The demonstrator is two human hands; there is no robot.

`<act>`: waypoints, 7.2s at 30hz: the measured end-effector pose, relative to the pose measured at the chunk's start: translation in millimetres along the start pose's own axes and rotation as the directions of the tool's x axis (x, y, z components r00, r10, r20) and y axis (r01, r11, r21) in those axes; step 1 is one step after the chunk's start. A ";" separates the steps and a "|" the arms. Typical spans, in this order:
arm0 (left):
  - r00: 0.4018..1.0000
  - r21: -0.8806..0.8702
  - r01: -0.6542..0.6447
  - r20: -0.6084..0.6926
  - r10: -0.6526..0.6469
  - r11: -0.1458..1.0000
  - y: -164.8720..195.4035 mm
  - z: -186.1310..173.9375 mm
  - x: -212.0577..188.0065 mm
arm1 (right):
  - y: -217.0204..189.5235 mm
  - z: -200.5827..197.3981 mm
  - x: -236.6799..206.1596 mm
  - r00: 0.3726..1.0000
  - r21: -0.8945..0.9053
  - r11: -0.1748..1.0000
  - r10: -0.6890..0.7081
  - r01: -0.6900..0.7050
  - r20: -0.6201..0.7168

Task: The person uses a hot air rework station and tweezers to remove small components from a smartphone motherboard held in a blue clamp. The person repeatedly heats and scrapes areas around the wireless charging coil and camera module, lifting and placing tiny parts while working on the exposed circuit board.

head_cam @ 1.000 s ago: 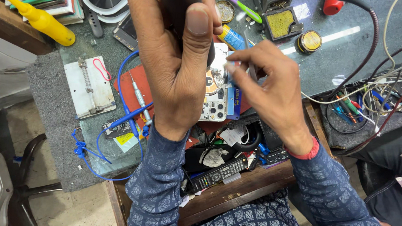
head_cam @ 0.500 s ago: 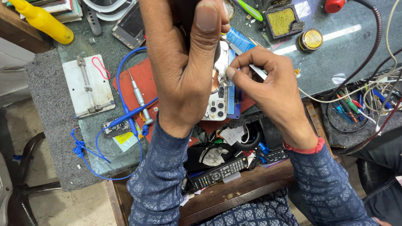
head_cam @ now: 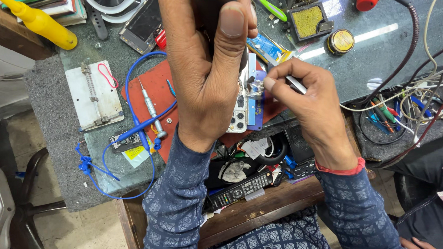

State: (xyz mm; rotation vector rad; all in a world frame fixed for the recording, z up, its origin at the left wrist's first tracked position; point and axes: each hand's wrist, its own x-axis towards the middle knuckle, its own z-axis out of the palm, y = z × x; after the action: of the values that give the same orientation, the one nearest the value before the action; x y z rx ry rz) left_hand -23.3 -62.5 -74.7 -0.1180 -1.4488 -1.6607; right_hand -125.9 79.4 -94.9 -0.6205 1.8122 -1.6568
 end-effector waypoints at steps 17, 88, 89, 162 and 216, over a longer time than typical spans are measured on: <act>0.998 0.114 -0.034 0.051 0.029 0.993 17.7 -24.3 7.8 | -16.8 -12.1 -21.3 0.902 -0.564 0.794 -0.389 0.227 -0.185; 0.988 0.831 -0.015 -0.072 0.134 0.556 93.6 -78.0 -36.3 | 0.6 50.6 -94.0 0.845 -0.721 0.552 -0.526 0.420 0.090; 0.989 0.833 -0.015 -0.071 0.133 0.553 93.7 -78.1 -36.0 | 1.7 50.8 -93.3 0.852 -0.649 0.605 -0.507 0.461 0.133; 0.985 0.849 -0.023 -0.071 0.156 0.527 91.2 -73.5 -28.3 | -1.5 14.5 -83.2 0.858 -0.708 0.593 -0.512 0.383 0.035; 0.985 0.850 -0.032 -0.062 0.160 0.525 90.5 -75.2 -25.2 | 1.3 1.1 -48.2 0.880 -0.638 0.691 -0.474 0.341 -0.043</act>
State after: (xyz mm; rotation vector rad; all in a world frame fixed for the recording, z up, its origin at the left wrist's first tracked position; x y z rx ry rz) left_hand 86.3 -102.7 -45.5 0.4583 -1.9501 -0.6788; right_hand -90.8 112.2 -90.6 -1.2613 2.5453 -1.3918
